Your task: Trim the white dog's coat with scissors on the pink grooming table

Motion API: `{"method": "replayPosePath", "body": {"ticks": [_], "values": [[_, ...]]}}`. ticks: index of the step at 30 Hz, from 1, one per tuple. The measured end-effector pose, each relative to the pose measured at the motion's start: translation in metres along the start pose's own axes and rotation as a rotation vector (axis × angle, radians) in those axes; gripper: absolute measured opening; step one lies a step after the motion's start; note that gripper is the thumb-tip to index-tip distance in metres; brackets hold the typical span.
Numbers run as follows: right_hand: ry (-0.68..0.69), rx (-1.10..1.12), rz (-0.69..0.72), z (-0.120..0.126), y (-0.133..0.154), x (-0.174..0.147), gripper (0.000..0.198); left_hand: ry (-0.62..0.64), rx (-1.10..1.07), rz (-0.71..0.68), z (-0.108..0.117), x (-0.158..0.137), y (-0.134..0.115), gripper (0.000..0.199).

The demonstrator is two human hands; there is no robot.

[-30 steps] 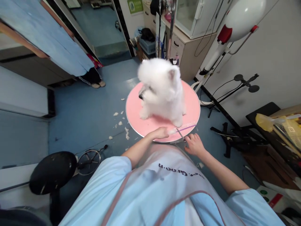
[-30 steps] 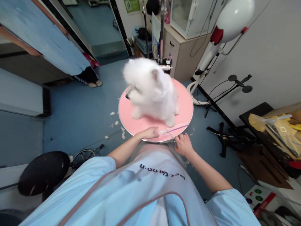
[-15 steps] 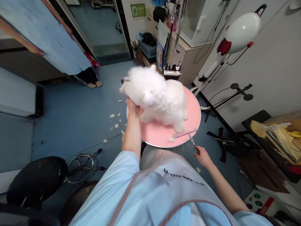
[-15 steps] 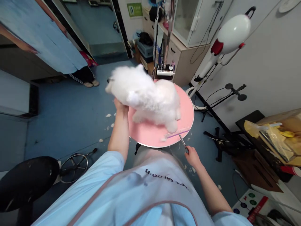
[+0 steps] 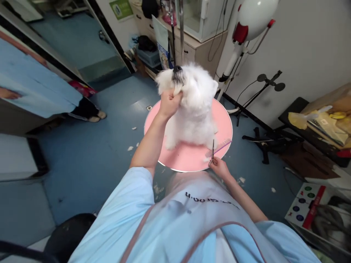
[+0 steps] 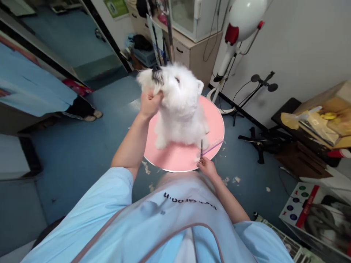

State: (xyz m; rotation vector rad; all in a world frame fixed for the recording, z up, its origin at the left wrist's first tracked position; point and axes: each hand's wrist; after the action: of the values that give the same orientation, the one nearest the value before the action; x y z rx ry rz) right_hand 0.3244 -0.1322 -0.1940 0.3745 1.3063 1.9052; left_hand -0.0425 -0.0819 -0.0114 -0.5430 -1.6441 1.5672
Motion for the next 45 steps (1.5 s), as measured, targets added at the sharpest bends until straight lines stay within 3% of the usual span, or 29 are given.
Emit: {"method": "replayPosePath", "body": {"ticks": [5, 9, 11, 14, 19, 21, 24, 28, 31, 35, 45], "values": [[-0.049, -0.358, 0.030, -0.054, 0.034, 0.017, 0.019, 0.295, -0.070, 0.061, -0.016, -0.003, -0.021, 0.062], [-0.111, -0.523, 0.057, -0.077, 0.051, 0.041, 0.036, 0.321, -0.074, 0.039, -0.029, 0.002, -0.019, 0.060], [-0.148, -0.571, 0.054, -0.083, 0.056, 0.051, 0.035, 0.302, -0.065, 0.026, -0.034, 0.007, -0.015, 0.059], [-0.161, -0.562, 0.016, -0.087, 0.059, 0.058, 0.025, 0.280, -0.054, 0.006, -0.037, 0.013, -0.010, 0.057], [-0.222, -0.580, 0.081, -0.089, 0.062, 0.061, 0.038, 0.269, -0.020, -0.013, -0.037, 0.017, -0.005, 0.055], [-0.235, -0.606, 0.071, -0.086, 0.062, 0.062, 0.032, 0.268, -0.008, -0.007, -0.037, 0.018, -0.004, 0.054], [-0.220, -0.612, 0.080, -0.081, 0.062, 0.062, 0.025, 0.264, 0.006, 0.012, -0.038, 0.018, -0.005, 0.052], [-0.202, -0.647, 0.078, -0.080, 0.068, 0.061, 0.033, 0.259, 0.004, 0.026, -0.039, 0.015, -0.006, 0.050], [-0.189, -0.635, 0.035, -0.080, 0.073, 0.062, 0.024, 0.257, 0.010, 0.026, -0.039, 0.013, -0.009, 0.050], [-0.198, -0.643, 0.061, -0.080, 0.076, 0.063, 0.030, 0.251, 0.018, 0.017, -0.038, 0.011, -0.013, 0.050], [-0.212, -0.648, 0.079, -0.080, 0.068, 0.074, 0.030, 0.211, 0.034, -0.007, -0.036, 0.011, -0.015, 0.054]]}}
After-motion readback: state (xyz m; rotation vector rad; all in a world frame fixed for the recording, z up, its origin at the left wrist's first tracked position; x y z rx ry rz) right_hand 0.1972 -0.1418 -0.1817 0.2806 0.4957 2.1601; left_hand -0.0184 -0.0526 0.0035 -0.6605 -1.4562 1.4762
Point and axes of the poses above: each hand's wrist, its own x-axis towards the middle knuckle, its own z-axis out of the back of the hand, y = z × x, and after that the axes turned 14 degrees about z, right-handed
